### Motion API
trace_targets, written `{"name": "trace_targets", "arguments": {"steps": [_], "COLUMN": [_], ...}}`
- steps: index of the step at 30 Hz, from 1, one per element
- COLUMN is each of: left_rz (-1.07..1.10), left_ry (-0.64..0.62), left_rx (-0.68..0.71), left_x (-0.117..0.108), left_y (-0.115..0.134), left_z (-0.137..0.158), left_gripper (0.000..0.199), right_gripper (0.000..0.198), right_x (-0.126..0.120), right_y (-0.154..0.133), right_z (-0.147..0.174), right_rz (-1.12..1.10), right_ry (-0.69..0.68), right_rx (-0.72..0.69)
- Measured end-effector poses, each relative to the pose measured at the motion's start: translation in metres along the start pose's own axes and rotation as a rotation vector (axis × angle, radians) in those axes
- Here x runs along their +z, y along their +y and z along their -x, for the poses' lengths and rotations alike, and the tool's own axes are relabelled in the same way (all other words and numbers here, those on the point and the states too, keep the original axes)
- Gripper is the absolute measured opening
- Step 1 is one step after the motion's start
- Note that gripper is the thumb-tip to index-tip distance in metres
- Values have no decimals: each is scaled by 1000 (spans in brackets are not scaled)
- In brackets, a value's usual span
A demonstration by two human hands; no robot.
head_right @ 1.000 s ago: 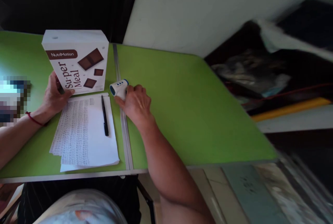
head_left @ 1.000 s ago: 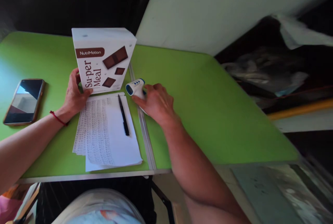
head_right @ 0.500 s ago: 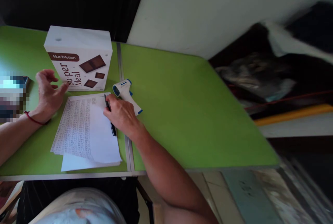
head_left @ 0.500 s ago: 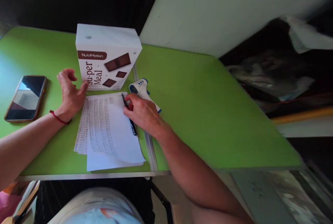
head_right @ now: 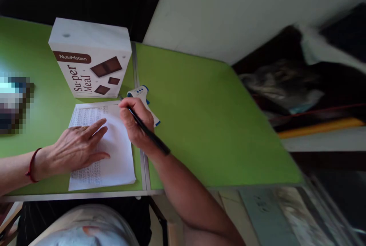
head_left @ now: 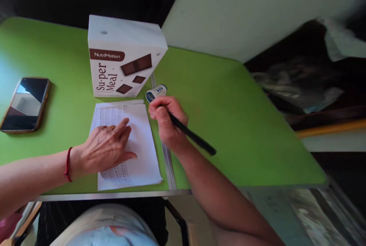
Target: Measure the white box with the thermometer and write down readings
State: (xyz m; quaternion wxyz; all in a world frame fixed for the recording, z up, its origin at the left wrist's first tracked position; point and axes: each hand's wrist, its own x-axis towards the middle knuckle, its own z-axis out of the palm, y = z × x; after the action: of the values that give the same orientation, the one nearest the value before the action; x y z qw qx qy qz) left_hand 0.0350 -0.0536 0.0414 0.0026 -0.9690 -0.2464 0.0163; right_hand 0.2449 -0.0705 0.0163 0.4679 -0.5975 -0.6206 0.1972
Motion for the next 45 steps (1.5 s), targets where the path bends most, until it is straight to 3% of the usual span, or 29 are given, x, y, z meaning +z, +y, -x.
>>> {"name": "trace_targets", "arguments": {"steps": [3, 8, 13, 19, 45], "left_rz": [-39, -61, -49, -44, -34], "left_ry": [-120, -108, -79, -104, -79], "left_rx": [-45, -48, -53, -60, -56], "left_x": [-6, -3, 1, 3, 0], "left_y": [6, 10, 10, 11, 11], "left_z": [-2, -4, -2, -2, -5], "left_gripper": [67, 73, 71, 76, 68], "right_gripper": [45, 17, 15, 13, 15], "right_x": [11, 29, 33, 30, 33], "right_y": [-6, -3, 3, 1, -1], "right_z": [2, -3, -7, -7, -7], "right_rz": [-208, -347, -219, 24, 125], "right_ry": [-4, 16, 28, 34, -51], "right_rx": [62, 225, 237, 91, 86]}}
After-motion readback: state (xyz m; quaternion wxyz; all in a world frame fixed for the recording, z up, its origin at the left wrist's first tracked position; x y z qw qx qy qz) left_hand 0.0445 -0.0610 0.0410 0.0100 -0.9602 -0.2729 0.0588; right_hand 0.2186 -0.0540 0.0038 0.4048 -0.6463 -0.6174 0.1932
